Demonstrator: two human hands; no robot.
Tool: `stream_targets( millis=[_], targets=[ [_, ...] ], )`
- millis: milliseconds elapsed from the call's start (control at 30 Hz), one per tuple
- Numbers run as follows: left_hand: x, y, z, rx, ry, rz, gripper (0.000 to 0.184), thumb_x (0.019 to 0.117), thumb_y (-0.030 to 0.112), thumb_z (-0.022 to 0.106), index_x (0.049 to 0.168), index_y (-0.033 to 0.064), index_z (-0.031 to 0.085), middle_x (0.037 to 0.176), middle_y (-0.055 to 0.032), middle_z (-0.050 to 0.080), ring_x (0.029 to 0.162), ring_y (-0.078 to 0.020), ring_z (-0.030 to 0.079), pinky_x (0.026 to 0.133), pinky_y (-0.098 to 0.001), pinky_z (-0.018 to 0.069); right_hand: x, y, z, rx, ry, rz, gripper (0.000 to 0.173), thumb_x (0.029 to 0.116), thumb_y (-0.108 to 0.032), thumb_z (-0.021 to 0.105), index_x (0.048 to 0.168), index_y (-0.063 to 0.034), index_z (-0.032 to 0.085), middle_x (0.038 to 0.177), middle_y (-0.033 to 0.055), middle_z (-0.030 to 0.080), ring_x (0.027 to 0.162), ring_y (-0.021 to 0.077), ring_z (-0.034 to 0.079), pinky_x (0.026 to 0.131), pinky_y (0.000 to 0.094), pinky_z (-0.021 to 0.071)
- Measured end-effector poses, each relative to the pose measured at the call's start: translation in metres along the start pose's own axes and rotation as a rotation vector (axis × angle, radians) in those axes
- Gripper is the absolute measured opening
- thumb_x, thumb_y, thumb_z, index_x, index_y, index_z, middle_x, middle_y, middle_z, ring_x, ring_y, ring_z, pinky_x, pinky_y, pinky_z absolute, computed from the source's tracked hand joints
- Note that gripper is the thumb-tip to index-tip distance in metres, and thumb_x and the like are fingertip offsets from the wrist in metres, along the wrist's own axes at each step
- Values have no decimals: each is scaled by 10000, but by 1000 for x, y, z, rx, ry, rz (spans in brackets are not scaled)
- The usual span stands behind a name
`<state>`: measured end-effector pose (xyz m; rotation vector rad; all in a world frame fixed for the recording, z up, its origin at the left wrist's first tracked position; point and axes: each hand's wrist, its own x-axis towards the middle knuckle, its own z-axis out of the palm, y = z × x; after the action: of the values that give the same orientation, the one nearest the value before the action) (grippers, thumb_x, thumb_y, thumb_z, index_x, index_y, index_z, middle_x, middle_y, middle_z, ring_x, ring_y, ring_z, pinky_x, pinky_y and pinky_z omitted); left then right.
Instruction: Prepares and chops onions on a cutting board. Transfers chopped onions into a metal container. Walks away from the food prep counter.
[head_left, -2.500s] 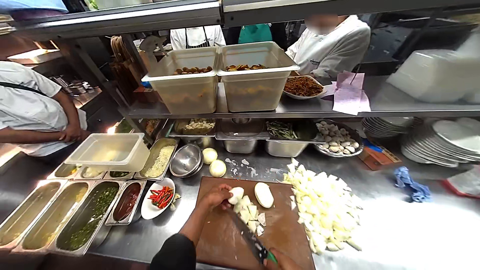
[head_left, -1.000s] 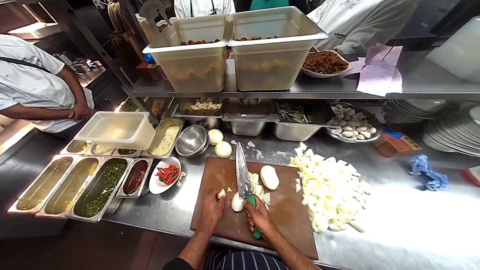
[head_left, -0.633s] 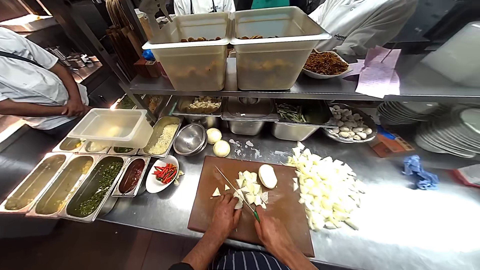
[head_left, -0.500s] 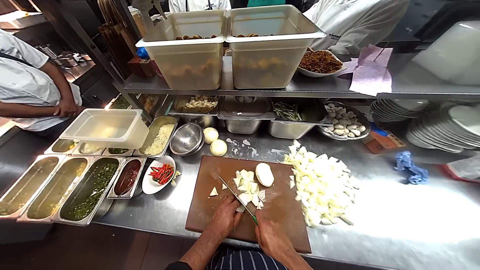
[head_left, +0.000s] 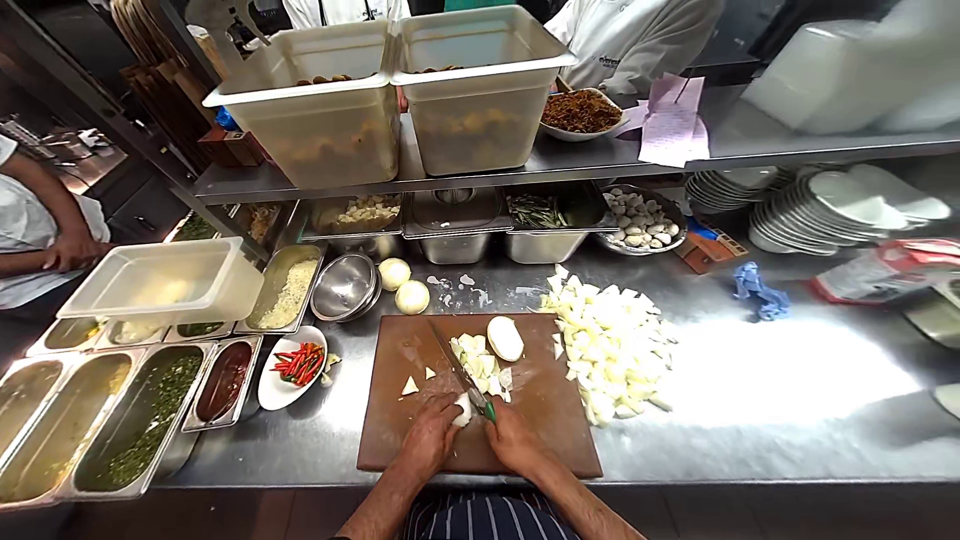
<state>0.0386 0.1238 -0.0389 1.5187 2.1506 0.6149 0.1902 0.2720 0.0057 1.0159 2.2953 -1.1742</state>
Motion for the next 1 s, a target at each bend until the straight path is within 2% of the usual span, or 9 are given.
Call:
stream_targets(
  millis=[100, 200, 267, 433, 600, 733, 833, 900, 1000],
  targets=[
    [-8, -10, 0, 118, 104, -10, 271, 1007, 218, 571, 1205, 224, 757, 1293, -108, 662, 1228, -288, 613, 1061, -452, 505, -12, 4, 2, -68, 71, -53, 389, 1030, -297, 490, 1359, -93, 522, 1053, 183, 707, 1006, 358, 709, 873, 547, 562],
    [-14, -14, 5, 124, 140, -29, 278, 1038, 188, 532, 1208, 188, 752, 1221, -112, 698, 1166, -272, 663, 1034, -426, 537, -43, 1, -7, -207, 19, -103, 349, 1049, -310, 449, 1310, -90, 519, 999, 170, 703, 966, 359, 715, 831, 541, 570],
    [-17, -14, 9, 133, 197, 0, 252, 1035, 168, 535, 1155, 149, 755, 1198, -108, 712, 1142, -264, 683, 1011, -412, 556, -56, -6, -16, -279, -69, -111, 358, 1044, -294, 460, 1321, -76, 519, 1022, 192, 704, 993, 383, 708, 843, 558, 560],
    [-13, -10, 11, 160, 241, 48, 223, 1027, 140, 540, 1083, 126, 755, 1142, -80, 724, 1073, -233, 701, 962, -388, 579, -72, -22, -35, -380, -199, -11, 386, 1003, -270, 528, 1328, -62, 511, 1073, 209, 695, 1039, 392, 696, 853, 574, 555],
    [-13, -5, 15, 152, 244, 18, 240, 1015, 104, 543, 1110, 137, 762, 1198, -69, 725, 1126, -225, 697, 992, -387, 573, -33, -2, 4, -316, -100, -52, 361, 1023, -249, 486, 1336, -72, 507, 1113, 197, 696, 1053, 383, 701, 865, 568, 569],
    [-23, -5, 12, 48, 274, -51, 310, 1010, 55, 525, 1214, 125, 748, 1313, -93, 696, 1264, -245, 642, 1100, -412, 509, -25, 25, 7, -136, 18, -174, 339, 1034, -288, 486, 1304, -96, 559, 1018, 170, 705, 964, 350, 710, 843, 548, 566],
    [-24, -21, -24, 5, 360, -283, 311, 988, 84, 549, 1248, 63, 717, 1308, -151, 673, 1273, -295, 614, 1111, -443, 487, -45, 42, -5, 31, 84, -179, 348, 1031, -341, 512, 1255, -85, 583, 910, 141, 682, 843, 311, 691, 778, 526, 561],
    [-14, -42, -51, -74, 238, -419, 428, 970, 173, 607, 1378, 47, 622, 1422, -183, 579, 1356, -307, 539, 1158, -442, 440, -54, 56, -11, 162, 98, -143, 358, 1026, -347, 544, 1251, -72, 583, 866, 131, 660, 761, 286, 665, 724, 504, 553],
    [5, -51, -65, -121, -40, -357, 725, 865, 417, 781, 1447, 46, 561, 1452, -181, 550, 1360, -301, 523, 1160, -436, 431, -59, 85, -8, 419, 135, -41, 328, 1018, -335, 566, 1222, -79, 565, 737, 100, 606, 548, 239, 604, 530, 444, 546]
  ],
)
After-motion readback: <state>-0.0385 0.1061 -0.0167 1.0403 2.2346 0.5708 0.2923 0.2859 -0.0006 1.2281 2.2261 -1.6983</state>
